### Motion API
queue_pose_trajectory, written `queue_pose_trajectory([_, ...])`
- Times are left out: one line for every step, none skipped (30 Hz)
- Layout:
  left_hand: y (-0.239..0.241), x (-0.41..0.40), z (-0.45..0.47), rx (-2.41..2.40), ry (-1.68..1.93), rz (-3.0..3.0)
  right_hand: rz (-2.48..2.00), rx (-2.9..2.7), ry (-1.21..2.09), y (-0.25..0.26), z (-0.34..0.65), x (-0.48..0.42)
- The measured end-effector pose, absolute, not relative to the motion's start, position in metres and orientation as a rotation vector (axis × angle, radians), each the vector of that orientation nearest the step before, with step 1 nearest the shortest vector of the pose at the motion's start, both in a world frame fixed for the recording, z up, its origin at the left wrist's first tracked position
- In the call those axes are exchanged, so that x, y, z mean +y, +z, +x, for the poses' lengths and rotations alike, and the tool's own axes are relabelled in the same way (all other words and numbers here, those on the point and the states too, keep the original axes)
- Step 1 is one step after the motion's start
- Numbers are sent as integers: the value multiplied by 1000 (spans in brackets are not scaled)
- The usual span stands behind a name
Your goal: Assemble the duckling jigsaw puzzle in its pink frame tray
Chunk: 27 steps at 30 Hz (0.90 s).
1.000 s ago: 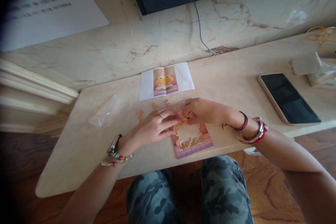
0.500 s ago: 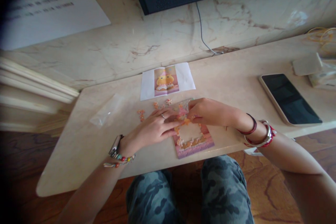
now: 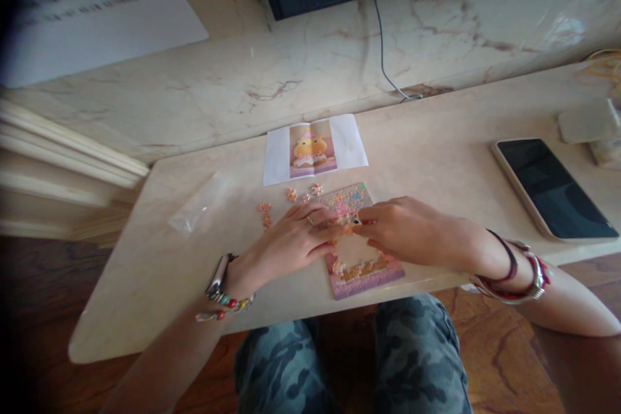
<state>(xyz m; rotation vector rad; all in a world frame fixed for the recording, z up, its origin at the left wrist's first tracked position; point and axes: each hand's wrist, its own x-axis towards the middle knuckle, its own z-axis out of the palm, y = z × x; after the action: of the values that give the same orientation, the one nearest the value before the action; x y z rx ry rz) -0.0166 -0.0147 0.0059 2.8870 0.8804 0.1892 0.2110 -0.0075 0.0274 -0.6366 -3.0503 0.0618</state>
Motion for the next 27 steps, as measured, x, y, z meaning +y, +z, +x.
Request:
queue_pose_trajectory([6,-15,-17,882,192,2887,-642,-3057,64,26,211,-7])
queue_pose_trajectory([6,-15,-16,883,197,2888,-641,-3075,54,25,211,-7])
queue_pose_trajectory([6,-15,-16,882,206,2888,-633,-3094,39,24,211,-7])
queue_pose_trajectory([6,-15,-16,881,212,2889,-626,-3105,31,22,210,-7])
queue_pose_trajectory([6,-14,-16,883,215,2890,-620,-3101,36,22,210,-7])
queue_pose_trajectory([6,-14,-16,882,214,2891,-623,-3087,54,21,210,-7])
queue_pose_trajectory([5,-14,-16,881,211,2891,-633,-3069,75,22,210,-6])
queue_pose_trajectory([5,-14,-16,879,212,2890,-642,-3056,89,22,210,-5])
queue_pose_trajectory([5,-14,-16,879,216,2888,-651,-3048,90,23,210,-5])
queue_pose_trajectory([5,-14,-16,878,223,2886,-660,-3048,82,23,210,-4])
queue_pose_trajectory([5,-14,-17,879,231,2884,-668,-3055,64,23,209,-4])
queue_pose_trajectory([5,-14,-17,879,236,2883,-675,-3066,38,23,209,-5])
queue_pose_trajectory([5,-14,-17,879,240,2883,-680,-3079,4,22,207,-7])
queue_pose_trajectory([5,-14,-17,879,244,2883,-689,-3094,-36,20,206,-8])
queue_pose_trajectory([5,-15,-16,878,245,2882,-697,-3113,-77,19,204,-10])
queue_pose_trajectory([4,-15,-16,878,245,2881,-705,-3128,-113,17,202,-11])
queue_pose_trajectory([4,-15,-15,880,241,2877,-715,-3133,-132,16,201,-11])
queue_pose_trajectory([3,-15,-15,879,241,2871,-718,-3131,-121,16,201,-11])
queue_pose_trajectory([3,-15,-16,873,244,2866,-721,-3119,-78,16,201,-10])
queue_pose_trajectory([3,-14,-17,862,259,2860,-721,-3094,-8,17,201,-8])
queue_pose_trajectory([4,-12,-19,853,292,2851,-724,-3057,77,18,202,-5])
queue_pose_trajectory([6,-10,-23,849,344,2837,-734,-3009,172,21,203,-2])
queue_pose_trajectory([9,-7,-28,859,409,2819,-749,-2956,266,23,204,1])
queue_pose_trajectory([12,-3,-35,889,485,2794,-766,-2901,346,25,204,4])
queue_pose_trajectory([15,1,-43,939,553,2764,-781,-2848,408,27,204,6])
queue_pose_trajectory([19,4,-52,1017,618,2735,-787,-2804,458,29,203,9])
queue_pose_trajectory([22,8,-61,1101,661,2704,-788,-2773,498,30,202,11])
